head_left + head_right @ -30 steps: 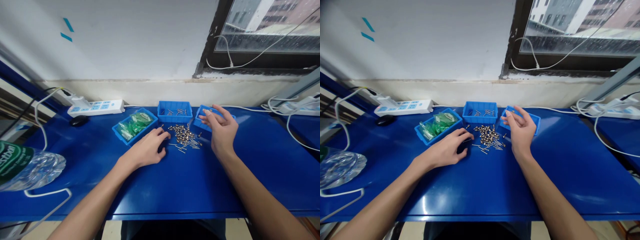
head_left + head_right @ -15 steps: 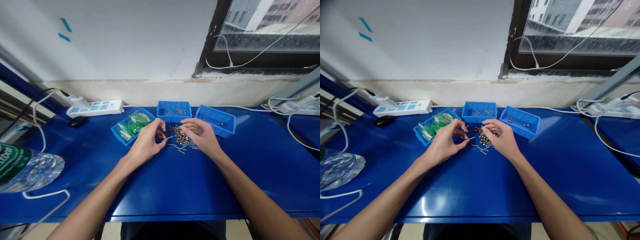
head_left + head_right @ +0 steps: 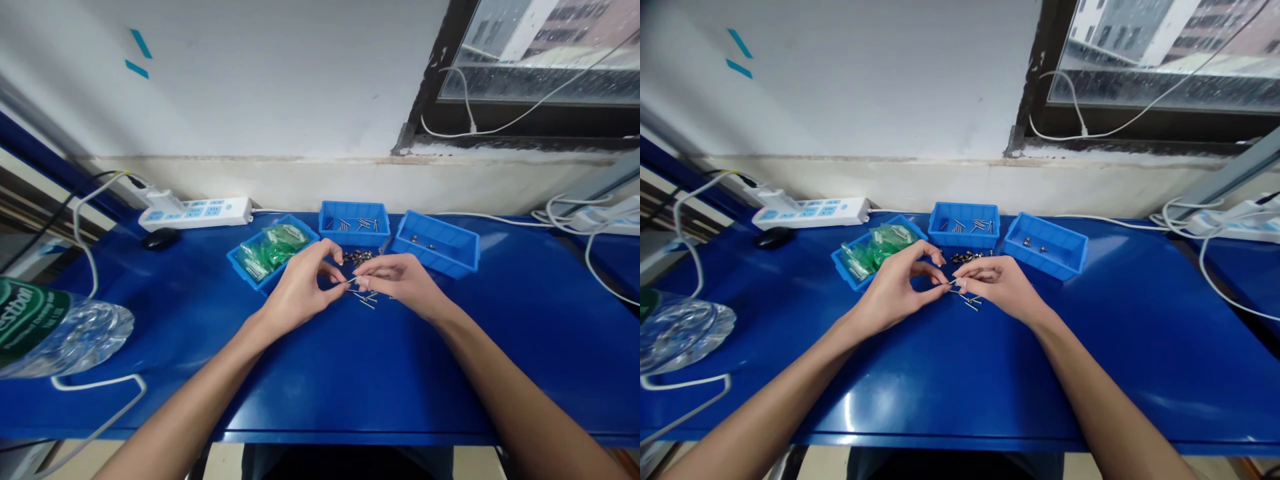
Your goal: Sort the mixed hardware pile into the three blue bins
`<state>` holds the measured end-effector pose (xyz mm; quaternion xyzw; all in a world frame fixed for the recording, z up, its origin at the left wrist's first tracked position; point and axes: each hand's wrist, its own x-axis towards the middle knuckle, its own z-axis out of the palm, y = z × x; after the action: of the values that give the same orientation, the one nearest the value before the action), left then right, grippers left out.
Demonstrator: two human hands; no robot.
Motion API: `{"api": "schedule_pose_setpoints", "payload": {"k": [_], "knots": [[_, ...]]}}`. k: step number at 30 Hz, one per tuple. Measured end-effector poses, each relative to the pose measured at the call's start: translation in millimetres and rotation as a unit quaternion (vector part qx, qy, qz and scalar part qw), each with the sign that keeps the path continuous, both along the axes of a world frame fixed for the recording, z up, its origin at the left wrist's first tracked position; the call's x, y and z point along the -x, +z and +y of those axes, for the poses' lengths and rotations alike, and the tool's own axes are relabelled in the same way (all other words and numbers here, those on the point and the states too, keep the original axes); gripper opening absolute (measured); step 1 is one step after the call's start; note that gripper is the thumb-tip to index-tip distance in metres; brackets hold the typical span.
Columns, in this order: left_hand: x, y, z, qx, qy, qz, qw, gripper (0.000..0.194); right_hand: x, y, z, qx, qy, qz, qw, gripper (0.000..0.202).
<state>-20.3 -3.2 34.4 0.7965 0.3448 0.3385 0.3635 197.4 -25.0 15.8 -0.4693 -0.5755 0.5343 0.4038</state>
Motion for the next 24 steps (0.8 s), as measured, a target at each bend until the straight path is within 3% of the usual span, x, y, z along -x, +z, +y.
{"api": "schedule_pose_setpoints", "payload": {"k": [4,7,10,13,17,24], "knots": [[2,3.2,0,-0.026,-0.005,0.028,0.999,0.022,-2,0.1,1,-0.003,-0.006,0.012,1.0,0.02],[5,4.0,3,-0.069,0.019,0.077,0.994,0.007,-1,-0.1,1,-0.037,-0.047,0.059,0.996,0.021],[6,0.7,5,-0.097,0.019,0.124,0.987,0.004,0,0.9,2,-0.085,-0.09,0.09,0.988,0.04],[6,-4.9,4,-0.115,-0.031,0.161,0.98,0.01,-1,1.2,4,-0.094,-0.078,0.07,0.99,0.057],[3,-13.1,0,-0.118,-0.097,0.193,0.969,0.02,-5,-2.7,6,-0.084,-0.077,0.096,0.989,0.044],[-1,-24.8,0,-0.105,-0.127,0.201,0.966,0.015,-9,-5.2,7,-0.075,-0.087,0.084,0.99,0.032]]}}
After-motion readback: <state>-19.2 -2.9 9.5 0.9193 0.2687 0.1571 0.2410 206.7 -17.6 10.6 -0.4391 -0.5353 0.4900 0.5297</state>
